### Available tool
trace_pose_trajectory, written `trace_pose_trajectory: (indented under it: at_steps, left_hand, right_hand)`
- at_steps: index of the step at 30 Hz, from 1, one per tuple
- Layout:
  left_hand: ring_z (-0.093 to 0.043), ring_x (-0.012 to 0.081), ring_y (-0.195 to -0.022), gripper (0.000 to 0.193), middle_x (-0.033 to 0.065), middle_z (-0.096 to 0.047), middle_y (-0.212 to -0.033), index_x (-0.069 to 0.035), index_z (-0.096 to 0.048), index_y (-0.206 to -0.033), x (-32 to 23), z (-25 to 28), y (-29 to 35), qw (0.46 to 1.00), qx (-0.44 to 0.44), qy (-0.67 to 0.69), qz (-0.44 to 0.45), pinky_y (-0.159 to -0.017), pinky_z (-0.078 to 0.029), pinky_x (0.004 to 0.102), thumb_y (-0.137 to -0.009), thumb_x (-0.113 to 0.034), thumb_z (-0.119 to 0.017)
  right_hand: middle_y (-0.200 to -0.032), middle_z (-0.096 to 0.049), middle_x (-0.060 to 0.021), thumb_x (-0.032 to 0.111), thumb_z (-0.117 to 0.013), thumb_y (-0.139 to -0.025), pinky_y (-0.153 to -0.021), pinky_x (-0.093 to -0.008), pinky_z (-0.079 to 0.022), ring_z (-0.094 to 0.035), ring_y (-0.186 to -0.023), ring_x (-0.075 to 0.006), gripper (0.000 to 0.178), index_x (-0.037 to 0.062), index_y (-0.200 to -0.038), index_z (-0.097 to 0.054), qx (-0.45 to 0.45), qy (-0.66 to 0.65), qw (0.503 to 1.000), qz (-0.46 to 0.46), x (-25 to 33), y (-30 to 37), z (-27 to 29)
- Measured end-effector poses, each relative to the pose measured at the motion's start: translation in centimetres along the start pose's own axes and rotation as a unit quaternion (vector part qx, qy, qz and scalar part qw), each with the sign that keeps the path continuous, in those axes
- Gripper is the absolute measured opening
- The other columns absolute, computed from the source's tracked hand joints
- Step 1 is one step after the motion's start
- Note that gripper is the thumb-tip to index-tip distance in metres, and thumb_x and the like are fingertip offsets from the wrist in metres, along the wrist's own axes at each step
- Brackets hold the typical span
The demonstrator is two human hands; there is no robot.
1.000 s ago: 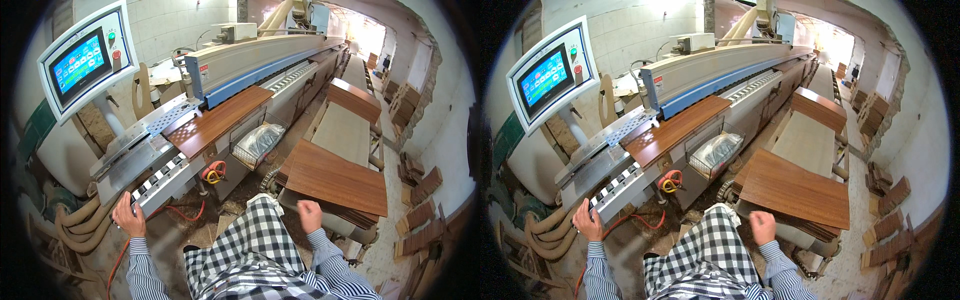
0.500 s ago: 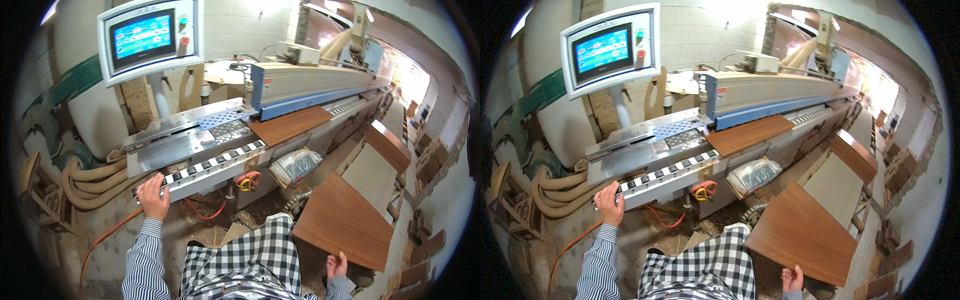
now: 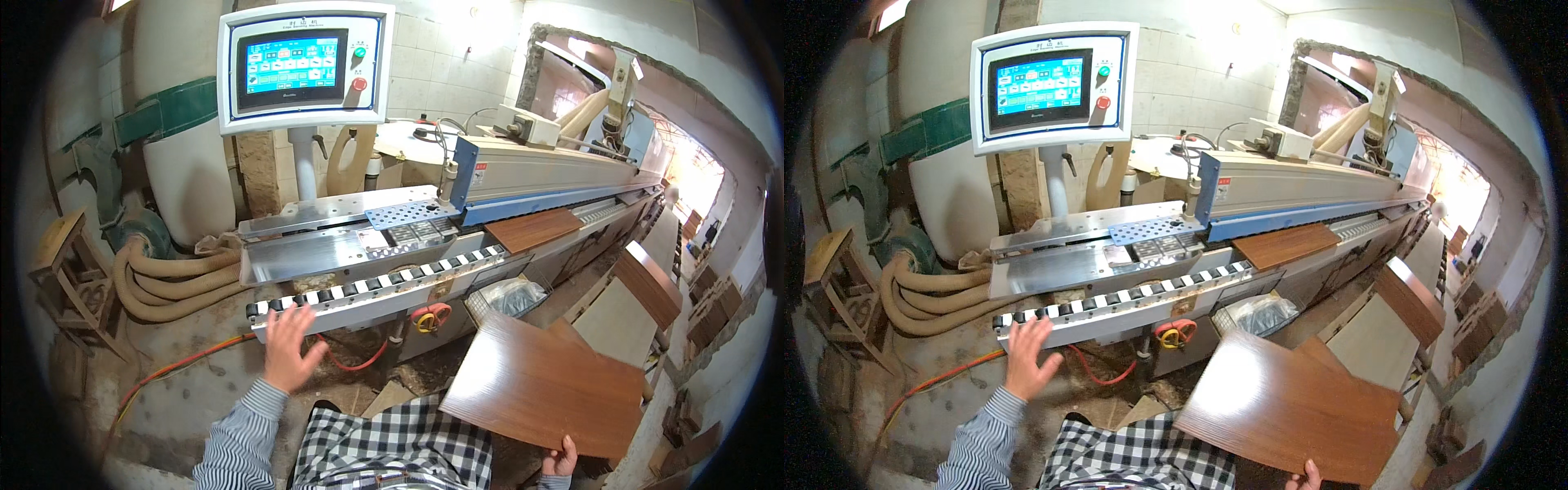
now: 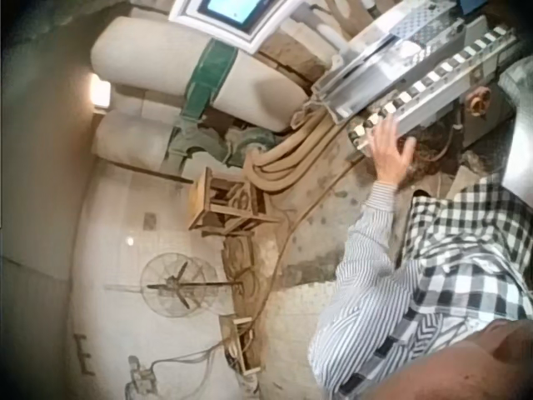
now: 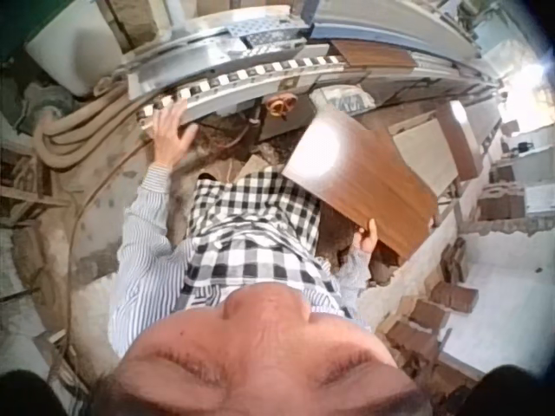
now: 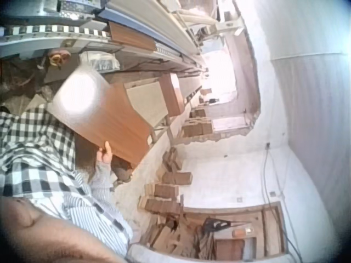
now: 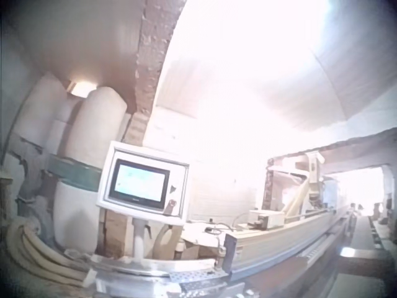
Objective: The person repeatedly places wooden panels onto a conveyor belt of a CNC woodworking machine, allowing the machine to process each panel before retrieving it and stacking it. The cycle of loading, waiting for processing, and stacking is repeated throughout the clip.
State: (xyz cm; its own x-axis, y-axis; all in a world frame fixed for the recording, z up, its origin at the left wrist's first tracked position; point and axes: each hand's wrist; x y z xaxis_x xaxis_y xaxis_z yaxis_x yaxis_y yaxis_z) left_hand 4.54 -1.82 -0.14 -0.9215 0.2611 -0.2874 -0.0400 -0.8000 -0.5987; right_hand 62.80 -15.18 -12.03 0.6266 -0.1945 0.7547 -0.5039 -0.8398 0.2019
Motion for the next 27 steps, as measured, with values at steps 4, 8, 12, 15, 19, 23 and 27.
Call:
trace_pose_trajectory:
  at_steps: [4,8,12,15,19,23,27]
  left_hand:
    - [-0.032,0.0319,-0.141,0.076,0.0116,-0.041,-0.149,-0.012,-0.045,-0.140,-5.3,1.8,2.7,0.986,0.069,0.131,-0.071,-0.115,-0.019,0.0563,-0.085,-0.062,-0.060]
    - [-0.036,0.0332,-0.139,0.077,0.0127,-0.046,-0.145,-0.010,-0.051,-0.135,-6.9,4.2,3.8,0.990,0.087,0.092,-0.063,-0.114,-0.023,0.0555,-0.077,-0.056,-0.072]
    - [-0.041,0.0329,-0.135,0.069,0.0136,-0.053,-0.138,-0.007,-0.058,-0.127,-2.7,5.2,6.3,1.000,0.016,-0.015,0.006,-0.114,-0.024,0.0540,-0.079,-0.057,-0.069]
    - [-0.045,0.0338,-0.132,0.065,0.0139,-0.056,-0.135,-0.006,-0.059,-0.123,0.8,6.2,7.6,0.997,-0.038,-0.035,0.060,-0.113,-0.027,0.0535,-0.078,-0.051,-0.073]
    - [-0.045,0.0342,-0.131,0.064,0.0144,-0.056,-0.134,-0.004,-0.060,-0.122,3.2,7.1,6.9,0.991,-0.070,-0.049,0.106,-0.113,-0.027,0.0520,-0.078,-0.049,-0.073]
    - [-0.046,0.0330,-0.132,0.061,0.0151,-0.057,-0.134,-0.002,-0.060,-0.121,5.6,6.6,4.4,0.986,-0.078,-0.060,0.134,-0.113,-0.027,0.0498,-0.078,-0.043,-0.074]
    - [-0.046,0.0328,-0.132,0.060,0.0156,-0.057,-0.133,-0.001,-0.061,-0.119,7.7,5.3,2.0,0.983,-0.092,-0.055,0.151,-0.113,-0.027,0.0492,-0.077,-0.041,-0.076]
  right_hand:
    - [-0.106,-0.066,-0.0083,0.010,-0.062,-0.084,-0.046,-0.0224,-0.047,-0.065,-0.079,-0.0178,0.038,0.0073,-0.122,-0.056,0.108,-0.008,0.993,-0.051,-2.8,0.1,-10.1]
    - [-0.100,-0.067,-0.0075,0.006,-0.059,-0.090,-0.055,-0.0259,-0.051,-0.063,-0.081,-0.0162,0.025,0.0020,-0.114,-0.059,0.221,-0.028,0.962,-0.157,-6.5,1.1,-21.4]
    - [-0.099,-0.065,-0.0047,0.004,-0.062,-0.092,-0.061,-0.0247,-0.056,-0.063,-0.081,-0.0133,0.019,0.0063,-0.111,-0.061,0.310,-0.008,0.911,-0.271,-11.5,0.3,-28.6]
    - [-0.098,-0.065,-0.0034,0.008,-0.064,-0.092,-0.063,-0.0265,-0.055,-0.062,-0.082,-0.0128,0.016,0.0060,-0.107,-0.061,0.341,0.019,0.888,-0.307,-14.5,1.4,-33.8]
    - [-0.099,-0.066,-0.0064,0.017,-0.063,-0.095,-0.075,-0.0308,-0.057,-0.065,-0.088,-0.0158,0.016,0.0044,-0.104,-0.062,0.381,0.013,0.852,-0.358,-17.2,1.0,-37.4]
    - [-0.118,-0.062,-0.0169,0.018,-0.060,-0.096,-0.097,-0.0376,-0.052,-0.061,-0.113,-0.0280,0.040,-0.0017,-0.129,-0.048,0.383,0.011,0.857,-0.345,-16.1,1.4,-39.1]
    - [-0.135,-0.054,-0.0206,0.019,-0.054,-0.099,-0.099,-0.0357,-0.049,-0.061,-0.115,-0.0280,0.053,-0.0013,-0.144,-0.036,0.436,0.110,0.843,-0.297,-14.1,-0.1,-35.7]
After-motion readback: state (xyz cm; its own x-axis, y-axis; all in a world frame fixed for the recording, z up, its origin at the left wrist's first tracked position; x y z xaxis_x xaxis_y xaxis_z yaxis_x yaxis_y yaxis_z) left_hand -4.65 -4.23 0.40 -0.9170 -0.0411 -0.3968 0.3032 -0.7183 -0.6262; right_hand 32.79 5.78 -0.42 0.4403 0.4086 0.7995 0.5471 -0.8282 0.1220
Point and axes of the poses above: each hand's wrist, its own y-axis away from the middle knuckle, its own z-axis out of the back of the hand, x = y × z
